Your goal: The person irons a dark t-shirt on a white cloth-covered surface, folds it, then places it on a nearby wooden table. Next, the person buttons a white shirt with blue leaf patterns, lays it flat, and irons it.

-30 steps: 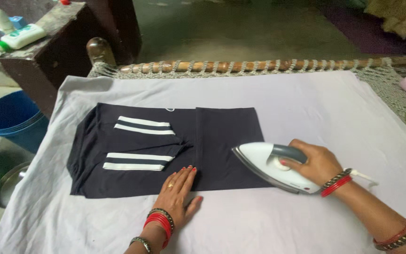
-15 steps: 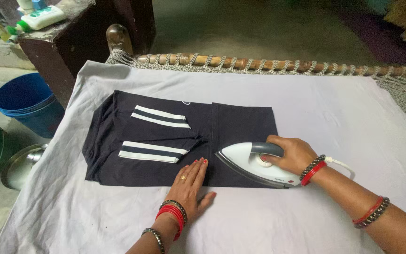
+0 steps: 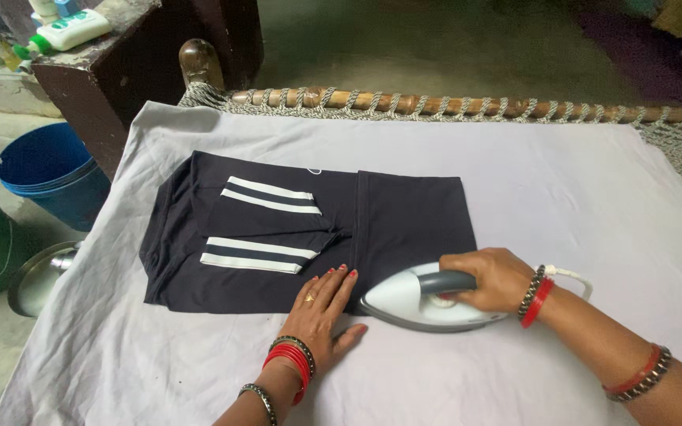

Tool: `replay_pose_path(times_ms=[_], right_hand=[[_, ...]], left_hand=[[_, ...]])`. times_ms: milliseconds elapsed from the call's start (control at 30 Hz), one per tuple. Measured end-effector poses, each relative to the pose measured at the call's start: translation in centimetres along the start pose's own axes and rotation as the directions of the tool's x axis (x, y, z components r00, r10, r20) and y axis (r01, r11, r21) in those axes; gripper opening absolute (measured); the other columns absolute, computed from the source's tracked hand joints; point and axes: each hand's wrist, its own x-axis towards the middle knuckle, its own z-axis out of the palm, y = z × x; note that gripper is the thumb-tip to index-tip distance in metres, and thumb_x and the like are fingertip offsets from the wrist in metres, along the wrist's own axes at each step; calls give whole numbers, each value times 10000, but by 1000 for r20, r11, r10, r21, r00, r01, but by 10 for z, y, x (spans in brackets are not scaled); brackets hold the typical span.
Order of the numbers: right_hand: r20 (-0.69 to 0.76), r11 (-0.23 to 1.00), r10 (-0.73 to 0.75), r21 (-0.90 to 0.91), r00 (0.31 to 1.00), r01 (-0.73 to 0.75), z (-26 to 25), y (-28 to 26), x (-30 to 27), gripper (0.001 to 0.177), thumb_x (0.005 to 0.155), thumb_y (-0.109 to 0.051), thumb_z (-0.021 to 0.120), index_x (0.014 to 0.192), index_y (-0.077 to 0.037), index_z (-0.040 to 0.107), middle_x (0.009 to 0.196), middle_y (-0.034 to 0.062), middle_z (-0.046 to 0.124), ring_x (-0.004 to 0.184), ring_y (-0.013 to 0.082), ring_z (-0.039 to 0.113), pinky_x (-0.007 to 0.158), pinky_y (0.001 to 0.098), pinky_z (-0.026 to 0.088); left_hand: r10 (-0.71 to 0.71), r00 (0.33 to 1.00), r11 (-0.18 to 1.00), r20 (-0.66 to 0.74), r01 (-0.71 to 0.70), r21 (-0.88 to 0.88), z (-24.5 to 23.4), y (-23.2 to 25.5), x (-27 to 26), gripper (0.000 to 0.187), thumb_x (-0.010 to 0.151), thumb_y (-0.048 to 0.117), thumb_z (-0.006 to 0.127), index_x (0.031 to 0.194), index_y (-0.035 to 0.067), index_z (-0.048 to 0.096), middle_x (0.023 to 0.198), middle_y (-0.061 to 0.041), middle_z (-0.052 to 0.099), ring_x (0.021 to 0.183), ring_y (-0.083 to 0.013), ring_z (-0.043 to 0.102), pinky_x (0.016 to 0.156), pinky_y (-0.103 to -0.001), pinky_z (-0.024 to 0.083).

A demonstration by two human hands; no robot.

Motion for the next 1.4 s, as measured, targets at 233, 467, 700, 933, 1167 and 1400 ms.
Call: replay_pose_path(times_ms=[233,467,700,933,1167,1400], right_hand=[[-30,986,166,15,986,-165,-4,30,-36,193,770,-424,803,922,-320,748,687,-70,778,617,134,747,617,332,573],[-264,924,375,28,889,-382,-12,39,-28,311,802,-516,800,978,-263,756,779,13,787,698,203,752,670,356,567],[-326,937,343,57,881,-344,-13,34,32,413,769,-497,781,1097,-250,738,883,69,788,831,288,756,763,415,581],[-307,934,346,30,886,-355,-24,24,88,436,778,-485,783,1151,-266,726,939,85,784,885,307,751,796,439,581],[-332,908,396,4,856,-419,-29,12,113,379,844,-500,755,1140,-265,724,905,115,789,886,316,753,795,443,592],[-287,878,471,66,834,-473,-28,21,101,440,799,-482,772,1184,-277,716,928,95,780,869,292,768,796,427,597]], left_hand=[[208,977,976,-47,-205,68,9,-3,-2,542,1010,531,442,1514,333,415,1632,-71,282,1500,-272,206,1209,-507,122],[184,980,980,72,-189,56,11,-2,-1,550,1030,481,382,1515,223,419,1614,-19,325,1512,-256,183,1213,-537,64],[178,983,983,40,-179,48,10,-4,0,579,1021,475,404,1522,185,413,1610,-50,336,1494,-266,220,1207,-526,80],[151,985,988,78,-153,22,9,-3,1,575,1013,467,409,1518,194,411,1608,-47,340,1493,-265,235,1210,-526,84],[168,985,986,44,-169,14,7,-3,-1,580,1018,454,429,1524,171,420,1610,-57,352,1496,-277,242,1214,-532,90],[169,984,986,62,-169,-4,7,-3,0,573,1014,460,435,1515,183,425,1603,-49,354,1495,-270,242,1209,-537,87]])
